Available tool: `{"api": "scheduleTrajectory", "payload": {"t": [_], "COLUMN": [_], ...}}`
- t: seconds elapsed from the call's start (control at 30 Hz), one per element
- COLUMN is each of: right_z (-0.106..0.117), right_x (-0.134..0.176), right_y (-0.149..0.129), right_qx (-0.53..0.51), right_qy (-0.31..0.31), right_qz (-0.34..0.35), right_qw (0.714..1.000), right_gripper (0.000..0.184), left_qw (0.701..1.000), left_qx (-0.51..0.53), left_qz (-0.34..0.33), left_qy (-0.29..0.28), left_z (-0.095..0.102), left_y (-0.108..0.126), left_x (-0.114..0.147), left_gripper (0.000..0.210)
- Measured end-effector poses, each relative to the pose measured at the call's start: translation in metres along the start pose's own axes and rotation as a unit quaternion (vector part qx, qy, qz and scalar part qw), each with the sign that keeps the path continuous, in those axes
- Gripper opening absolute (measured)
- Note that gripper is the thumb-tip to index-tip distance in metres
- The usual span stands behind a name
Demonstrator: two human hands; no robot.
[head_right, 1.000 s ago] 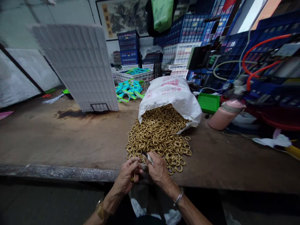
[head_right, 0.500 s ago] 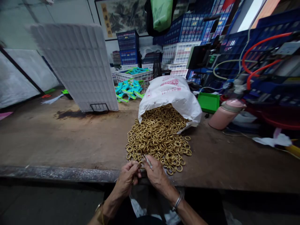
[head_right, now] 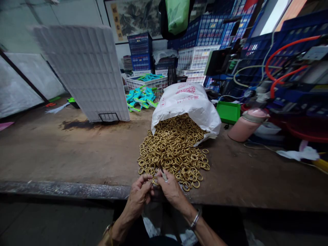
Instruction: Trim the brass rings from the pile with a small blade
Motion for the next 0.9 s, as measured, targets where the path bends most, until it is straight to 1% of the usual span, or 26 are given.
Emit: {"api": "scheduleTrajectory", "payload": {"t": [0.1,0.2,0.27,0.37,0.5,0.6,0.7,0.8,0.87,0.9], "right_z": [-0.003,-0.008,-0.011,-0.015,-0.023,-0.026,-0.019,-0.009,-0.007,-0.007], "right_x": [0.001,0.001,0.001,0.005,0.014,0.016,0.010,0.002,-0.001,-0.001], "right_y": [0.003,0.010,0.014,0.014,0.006,0.001,0.004,0.000,-0.007,-0.009], "right_qx": [-0.037,-0.072,-0.095,-0.132,-0.181,-0.202,-0.180,-0.098,-0.037,-0.017], "right_qy": [-0.009,-0.014,-0.015,-0.017,-0.046,-0.066,-0.044,-0.016,-0.011,-0.008], "right_qz": [-0.009,-0.020,-0.032,-0.074,-0.145,-0.161,-0.146,-0.069,-0.015,0.000], "right_qw": [0.999,0.997,0.995,0.988,0.972,0.964,0.972,0.993,0.999,1.000], "right_gripper": [0.020,0.019,0.017,0.015,0.017,0.024,0.033,0.036,0.034,0.033], "left_qw": [1.000,0.999,0.999,0.999,0.999,0.999,0.998,0.994,0.993,0.993], "left_qx": [-0.018,-0.026,-0.024,-0.023,-0.020,-0.024,-0.053,-0.083,-0.089,-0.087], "left_qz": [-0.008,-0.027,-0.041,-0.043,-0.027,-0.026,-0.043,-0.070,-0.078,-0.076], "left_qy": [-0.001,0.004,-0.004,-0.018,-0.031,-0.031,0.004,0.023,0.021,0.019], "left_z": [-0.004,-0.003,-0.003,-0.004,-0.008,-0.011,-0.005,-0.001,-0.002,-0.002], "left_y": [0.008,0.011,0.011,0.007,0.010,0.017,0.021,0.021,0.020,0.019], "left_x": [0.004,0.004,0.002,0.000,0.004,0.007,0.007,0.004,0.003,0.003], "left_gripper": [0.039,0.034,0.031,0.027,0.030,0.030,0.029,0.027,0.027,0.027]}}
Point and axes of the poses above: each hand's wrist, its own x-axis away from the middle knuckle, its own z-axis out of the back of the hand, y = z × x, the point moved 8 cm from there along -x, towards the middle knuckle, and after that the axes turned 11 degrees about z, right-handed, at the moved point
